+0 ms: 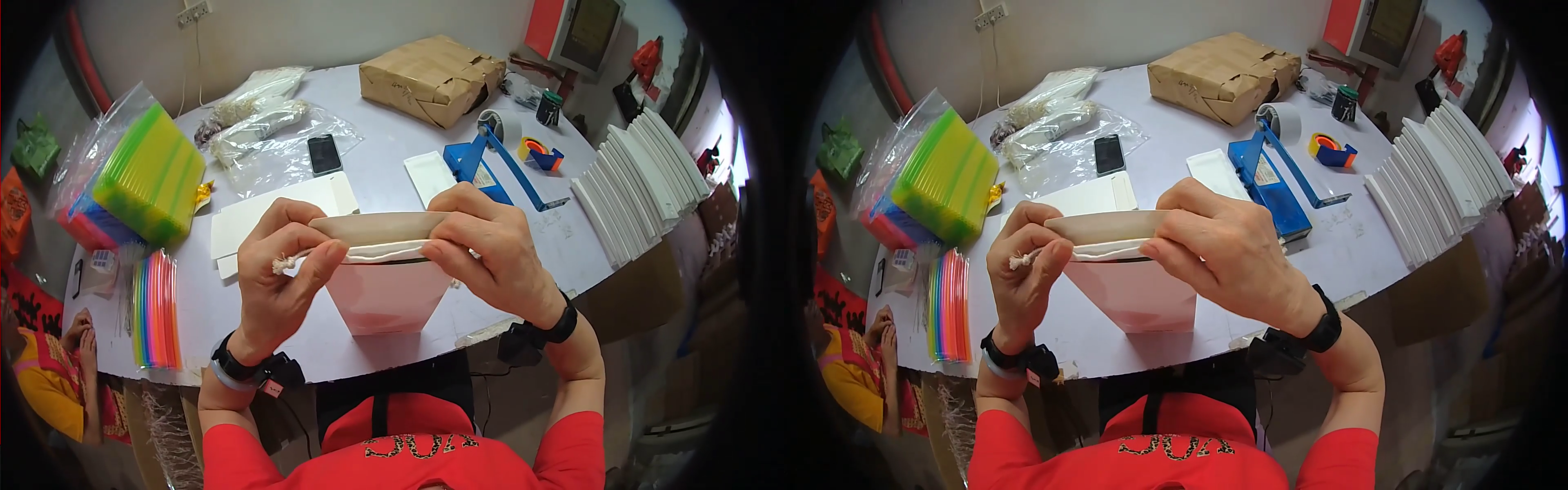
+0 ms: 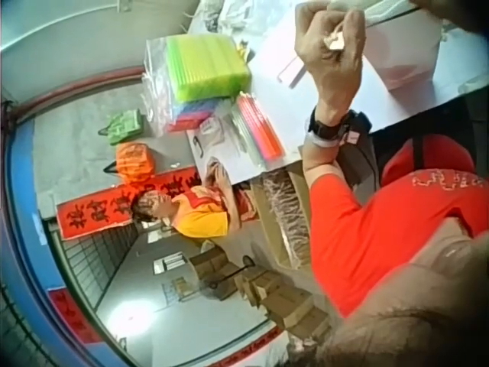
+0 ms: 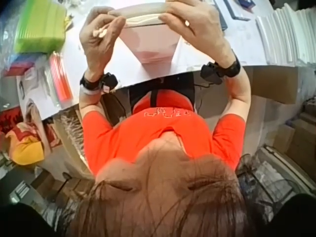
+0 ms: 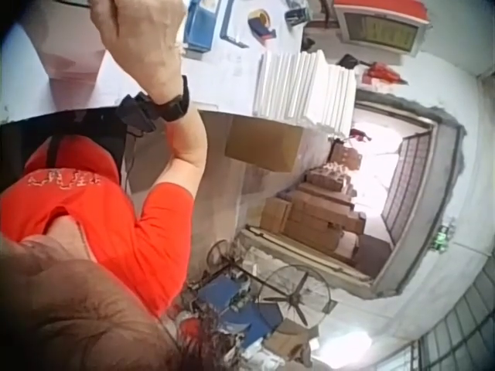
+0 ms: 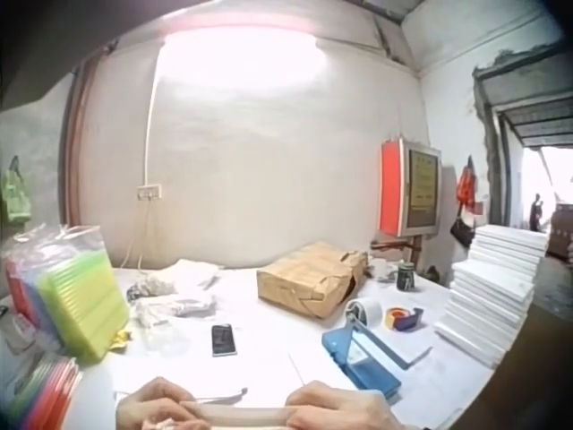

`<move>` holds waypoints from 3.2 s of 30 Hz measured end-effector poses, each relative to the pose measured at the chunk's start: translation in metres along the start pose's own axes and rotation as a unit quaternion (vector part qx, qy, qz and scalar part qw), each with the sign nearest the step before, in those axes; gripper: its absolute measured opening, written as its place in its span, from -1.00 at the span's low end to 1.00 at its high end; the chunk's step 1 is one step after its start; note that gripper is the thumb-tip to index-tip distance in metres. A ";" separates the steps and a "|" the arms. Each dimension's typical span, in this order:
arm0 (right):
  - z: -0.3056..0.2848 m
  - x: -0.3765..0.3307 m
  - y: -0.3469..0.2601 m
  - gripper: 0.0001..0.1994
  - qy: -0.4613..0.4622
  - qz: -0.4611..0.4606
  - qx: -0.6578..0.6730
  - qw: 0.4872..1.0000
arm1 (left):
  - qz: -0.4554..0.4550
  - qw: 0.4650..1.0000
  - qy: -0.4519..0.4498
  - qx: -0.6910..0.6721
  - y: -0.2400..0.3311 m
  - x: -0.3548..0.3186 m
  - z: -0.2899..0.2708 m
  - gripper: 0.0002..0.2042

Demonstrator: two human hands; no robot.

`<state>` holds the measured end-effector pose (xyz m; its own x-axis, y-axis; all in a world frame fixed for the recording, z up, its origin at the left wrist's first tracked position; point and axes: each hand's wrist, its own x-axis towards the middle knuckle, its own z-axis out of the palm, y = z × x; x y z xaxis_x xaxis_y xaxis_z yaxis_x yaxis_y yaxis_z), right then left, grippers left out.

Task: The person picks up a white box from a stack, folds it into shape, and places a bundle of colorful straws and a white pouch inside before closing the lid.

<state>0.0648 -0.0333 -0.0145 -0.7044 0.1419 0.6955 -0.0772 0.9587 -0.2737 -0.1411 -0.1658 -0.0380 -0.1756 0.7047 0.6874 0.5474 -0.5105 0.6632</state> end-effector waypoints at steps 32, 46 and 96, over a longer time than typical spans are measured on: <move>0.039 -0.019 -0.005 -0.78 0.161 0.198 0.501 0.827 | 0.336 0.843 -0.050 0.418 0.055 0.000 0.061 -0.81; 0.037 -0.019 -0.004 -0.74 0.121 0.187 0.488 0.844 | 0.289 0.905 0.046 0.310 0.022 -0.015 0.020 -0.91; 0.038 -0.019 0.002 -0.78 0.091 0.169 0.505 0.842 | 0.171 0.970 0.156 0.076 -0.021 -0.017 0.026 -0.87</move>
<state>0.0511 -0.0435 -0.0534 -0.6938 0.4879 0.5298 -0.5189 0.1715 -0.8375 -0.1288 -0.1541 -0.0711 -0.1889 0.3114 0.9313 0.7280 -0.5920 0.3456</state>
